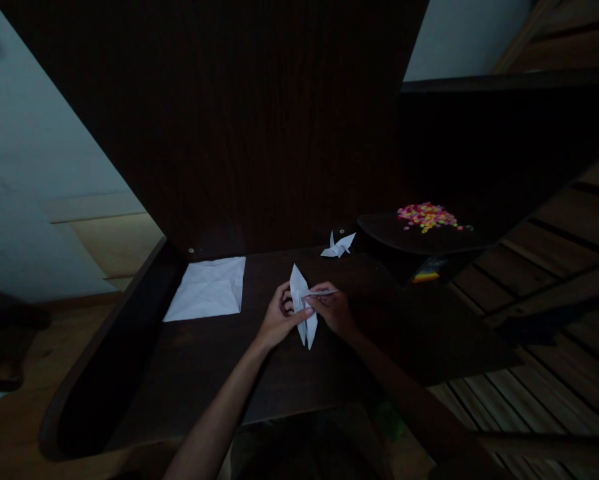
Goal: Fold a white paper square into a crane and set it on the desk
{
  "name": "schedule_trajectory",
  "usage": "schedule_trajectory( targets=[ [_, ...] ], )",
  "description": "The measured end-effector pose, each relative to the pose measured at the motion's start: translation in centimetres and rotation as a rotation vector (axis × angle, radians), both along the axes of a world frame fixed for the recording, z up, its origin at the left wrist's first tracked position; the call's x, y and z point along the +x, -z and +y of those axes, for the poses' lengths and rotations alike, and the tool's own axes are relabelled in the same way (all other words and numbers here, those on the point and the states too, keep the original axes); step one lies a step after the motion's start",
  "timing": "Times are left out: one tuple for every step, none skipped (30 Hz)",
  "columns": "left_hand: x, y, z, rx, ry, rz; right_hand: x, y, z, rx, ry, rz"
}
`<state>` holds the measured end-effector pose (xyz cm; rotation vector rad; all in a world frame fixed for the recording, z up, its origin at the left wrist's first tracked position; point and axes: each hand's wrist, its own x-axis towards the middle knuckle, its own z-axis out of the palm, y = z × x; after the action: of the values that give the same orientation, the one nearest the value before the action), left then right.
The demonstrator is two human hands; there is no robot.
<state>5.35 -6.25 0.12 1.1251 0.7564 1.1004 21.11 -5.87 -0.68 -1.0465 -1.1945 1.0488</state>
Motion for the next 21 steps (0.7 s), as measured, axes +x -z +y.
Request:
schedule_trajectory(
  targets=[
    [0.05, 0.02, 0.1, 0.021, -0.04, 0.039, -0.08, 0.0, -0.03, -0.003, -0.011, 0.011],
    [0.09, -0.02, 0.18, 0.04, -0.067, 0.077, -0.15, -0.02, -0.06, -0.005, -0.024, 0.023],
    [0.11, -0.1, 0.25, 0.056, -0.085, 0.11, -0.2, -0.03, -0.09, -0.004, -0.035, 0.036],
    [0.11, -0.23, 0.3, 0.068, -0.099, 0.138, -0.24, -0.04, -0.12, -0.001, -0.042, 0.048],
    [0.09, -0.39, 0.33, 0.077, -0.114, 0.159, -0.27, -0.04, -0.14, 0.0, -0.048, 0.057],
    [0.05, -0.55, 0.34, 0.085, -0.129, 0.178, -0.29, -0.02, -0.15, -0.002, -0.052, 0.063],
    [0.01, -0.7, 0.33, 0.092, -0.142, 0.195, -0.3, 0.02, -0.15, -0.007, -0.053, 0.068],
    [-0.03, -0.81, 0.32, 0.099, -0.152, 0.209, -0.32, 0.08, -0.12, -0.01, -0.052, 0.073],
    [-0.06, -0.88, 0.31, 0.105, -0.16, 0.224, -0.33, 0.17, -0.07, -0.011, -0.048, 0.076],
    [-0.09, -0.9, 0.29, 0.11, -0.166, 0.238, -0.36, 0.26, 0.0, -0.006, -0.04, 0.075],
    [-0.11, -0.88, 0.28, 0.114, -0.168, 0.251, -0.39, 0.37, 0.1, 0.005, -0.023, 0.072],
    [-0.12, -0.83, 0.28, 0.117, -0.168, 0.259, -0.42, 0.47, 0.21, 0.018, 0.002, 0.07],
    [-0.13, -0.77, 0.27, 0.118, -0.166, 0.262, -0.47, 0.56, 0.31, 0.03, 0.029, 0.07],
    [-0.13, -0.7, 0.27, 0.12, -0.161, 0.259, -0.51, 0.63, 0.41, 0.036, 0.05, 0.075],
    [-0.13, -0.62, 0.26, 0.12, -0.152, 0.251, -0.56, 0.68, 0.48, 0.033, 0.057, 0.086],
    [-0.13, -0.54, 0.26, 0.119, -0.14, 0.237, -0.61, 0.71, 0.51, 0.02, 0.045, 0.103],
    [-0.11, -0.47, 0.24, 0.114, -0.121, 0.22, -0.65, 0.72, 0.52, -0.001, 0.017, 0.123],
    [-0.09, -0.39, 0.22, 0.105, -0.098, 0.203, -0.69, 0.72, 0.49, -0.024, -0.018, 0.142],
    [-0.07, -0.32, 0.2, 0.094, -0.073, 0.186, -0.72, 0.71, 0.46, -0.041, -0.05, 0.156],
    [-0.04, -0.24, 0.17, 0.086, -0.052, 0.171, -0.73, 0.71, 0.43, -0.05, -0.067, 0.165],
    [-0.01, -0.17, 0.13, 0.087, -0.041, 0.162, -0.73, 0.71, 0.4, -0.048, -0.068, 0.17]
  ],
)
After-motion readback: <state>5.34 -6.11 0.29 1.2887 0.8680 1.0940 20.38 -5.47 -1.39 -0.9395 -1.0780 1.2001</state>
